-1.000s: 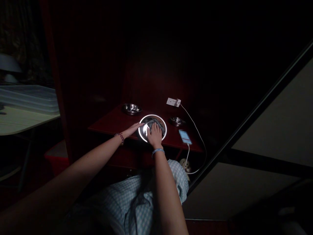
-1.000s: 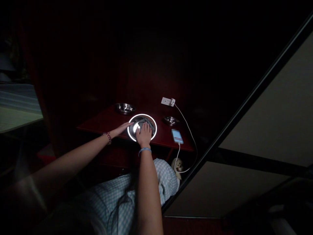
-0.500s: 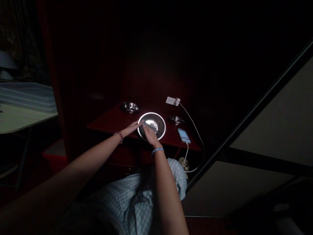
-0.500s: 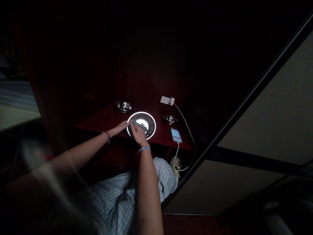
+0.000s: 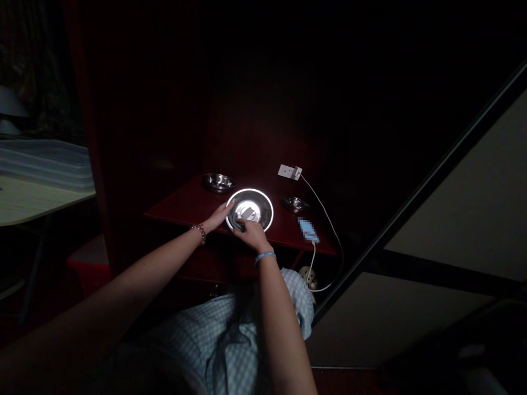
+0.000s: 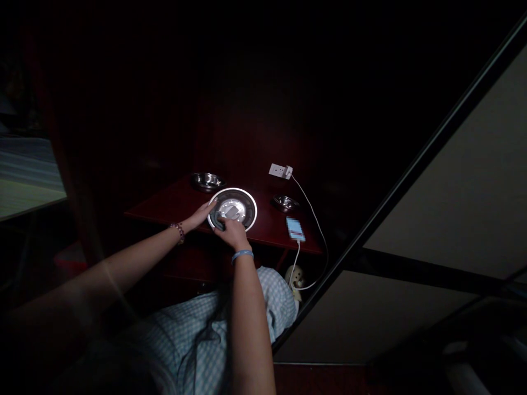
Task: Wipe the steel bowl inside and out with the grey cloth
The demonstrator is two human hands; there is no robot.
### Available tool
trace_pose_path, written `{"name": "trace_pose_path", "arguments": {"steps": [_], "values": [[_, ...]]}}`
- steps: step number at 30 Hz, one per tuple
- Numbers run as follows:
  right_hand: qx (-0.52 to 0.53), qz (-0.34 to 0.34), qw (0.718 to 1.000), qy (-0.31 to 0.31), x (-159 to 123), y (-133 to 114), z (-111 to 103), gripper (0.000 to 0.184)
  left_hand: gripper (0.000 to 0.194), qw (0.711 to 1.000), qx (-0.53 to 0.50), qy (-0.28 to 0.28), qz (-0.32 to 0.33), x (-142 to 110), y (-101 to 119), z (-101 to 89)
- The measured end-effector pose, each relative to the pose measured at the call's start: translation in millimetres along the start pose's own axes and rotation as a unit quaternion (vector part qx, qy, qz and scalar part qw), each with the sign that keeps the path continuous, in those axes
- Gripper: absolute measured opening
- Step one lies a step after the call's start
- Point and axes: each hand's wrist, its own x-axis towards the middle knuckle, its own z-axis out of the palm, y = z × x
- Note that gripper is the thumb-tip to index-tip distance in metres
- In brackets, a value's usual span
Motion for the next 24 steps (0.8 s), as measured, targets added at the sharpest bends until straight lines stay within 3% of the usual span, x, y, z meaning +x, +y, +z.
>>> {"name": "trace_pose_path", "arguments": {"steps": [4, 9, 11, 14, 19, 21, 24], "values": [[-0.001, -0.008, 1.000, 0.010, 0.0, 1.0, 1.0, 0.037, 0.058, 1.000, -0.014, 0.017, 0.011, 1.7, 0.3, 1.1], [0.183, -0.050, 0.979, 0.075, 1.8, -0.8, 0.3, 0.028, 0.063, 0.999, -0.034, 0.013, 0.011, -2.1, 5.2, 1.9], [0.263, -0.060, 0.955, 0.126, 2.9, -3.4, -2.5, 0.033, 0.061, 0.999, -0.045, 0.027, 0.005, -3.3, 6.2, 2.5], [0.335, -0.011, 0.904, 0.267, 2.8, -5.3, -10.8, 0.044, 0.056, 0.996, -0.067, 0.061, -0.003, -3.1, 6.3, 3.3], [0.310, 0.115, 0.776, 0.537, -3.2, 7.2, -30.9, 0.056, 0.054, 0.988, -0.108, 0.104, -0.032, 1.1, 3.3, 2.1], [0.280, 0.166, 0.751, 0.575, -5.3, 14.5, -36.6, 0.057, 0.055, 0.986, -0.122, 0.107, -0.039, 2.4, 2.5, 1.3], [0.277, 0.220, 0.750, 0.559, -5.5, 19.9, -37.7, 0.056, 0.054, 0.983, -0.141, 0.109, -0.052, 2.4, 3.5, 0.9]]}}
